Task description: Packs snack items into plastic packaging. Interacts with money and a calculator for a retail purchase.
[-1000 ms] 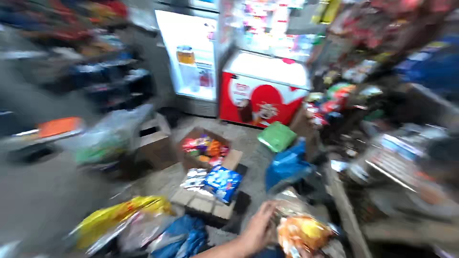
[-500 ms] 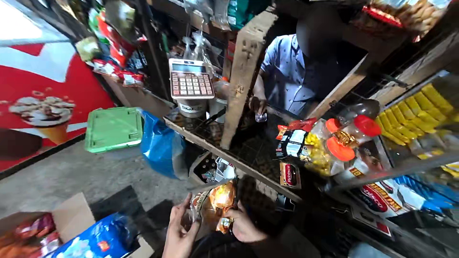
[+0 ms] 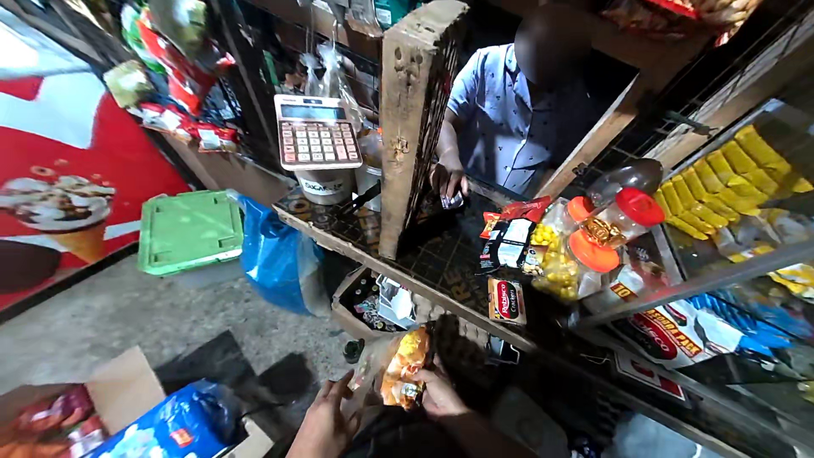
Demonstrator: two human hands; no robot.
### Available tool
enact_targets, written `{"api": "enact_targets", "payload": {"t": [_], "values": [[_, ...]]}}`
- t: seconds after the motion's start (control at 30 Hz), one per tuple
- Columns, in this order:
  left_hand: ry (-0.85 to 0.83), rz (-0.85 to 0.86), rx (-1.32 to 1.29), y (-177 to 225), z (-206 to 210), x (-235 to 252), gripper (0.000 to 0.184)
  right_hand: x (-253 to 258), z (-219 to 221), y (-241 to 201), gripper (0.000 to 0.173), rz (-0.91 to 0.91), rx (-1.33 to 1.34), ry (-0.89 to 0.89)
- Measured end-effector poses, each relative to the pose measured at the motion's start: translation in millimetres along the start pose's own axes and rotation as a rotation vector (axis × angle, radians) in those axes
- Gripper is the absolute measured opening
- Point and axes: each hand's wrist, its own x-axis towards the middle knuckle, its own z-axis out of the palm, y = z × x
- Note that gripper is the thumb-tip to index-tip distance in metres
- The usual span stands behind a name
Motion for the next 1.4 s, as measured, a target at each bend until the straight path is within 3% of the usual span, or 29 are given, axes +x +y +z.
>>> {"api": "enact_targets", "payload": {"t": [0.1, 0.17, 0.33, 0.47, 0.63, 0.77, 0.93, 0.97, 1.03, 1.1, 1.17, 1.27, 1.33, 1.4], "values": [[-0.182, -0.154, 0.064, -16, 4, 4, 0.045, 0, 5, 3, 0.096, -0.123, 0.022, 0.012], [-0.215, -0.137, 0.025, -21, 5, 4, 0.031, 0, 7, 3, 0.092, -0.188, 0.011, 0.0], [0.1, 0.018, -0.63, -24, 10, -2, 0.006, 9, 4, 5, 0.09, -0.264, 0.035, -0.014], [0.193, 0.12, -0.948, -16, 10, -5, 0.016, 6, 6, 4, 0.089, -0.207, 0.084, -0.025], [0.23, 0.247, -0.943, -6, 12, -6, 0.027, 2, 6, 1, 0.082, -0.032, 0.064, -0.037], [0.23, 0.254, -0.914, 2, 13, -5, 0.035, 1, -3, 3, 0.077, -0.04, -0.2, -0.077], [0.164, 0.25, -0.875, 7, 15, -7, 0.048, 9, -18, 9, 0.096, -0.245, -0.548, 0.002], [0.148, 0.25, -0.867, 8, 15, -8, 0.051, 9, -19, 8, 0.094, -0.353, -0.642, 0.063], [0.107, 0.263, -0.841, 8, 15, -8, 0.057, 2, -16, 3, 0.069, -0.658, -0.773, 0.083], [0.069, 0.277, -0.804, 9, 16, -10, 0.061, -1, -9, -3, 0.03, -0.98, -0.867, -0.112], [0.045, 0.29, -0.772, 9, 17, -10, 0.064, -3, 3, -11, 0.02, -1.055, -0.981, -0.447], [0.006, 0.319, -0.749, 12, 16, -13, 0.065, -14, 26, -24, 0.027, -0.804, -1.158, -0.755], [-0.019, 0.337, -0.725, 12, 16, -16, 0.066, -28, 29, -34, 0.035, -0.7, -1.24, -0.801], [-0.056, 0.348, -0.685, 14, 16, -19, 0.068, -51, 33, -61, 0.038, -0.446, -1.319, -0.819]]}}
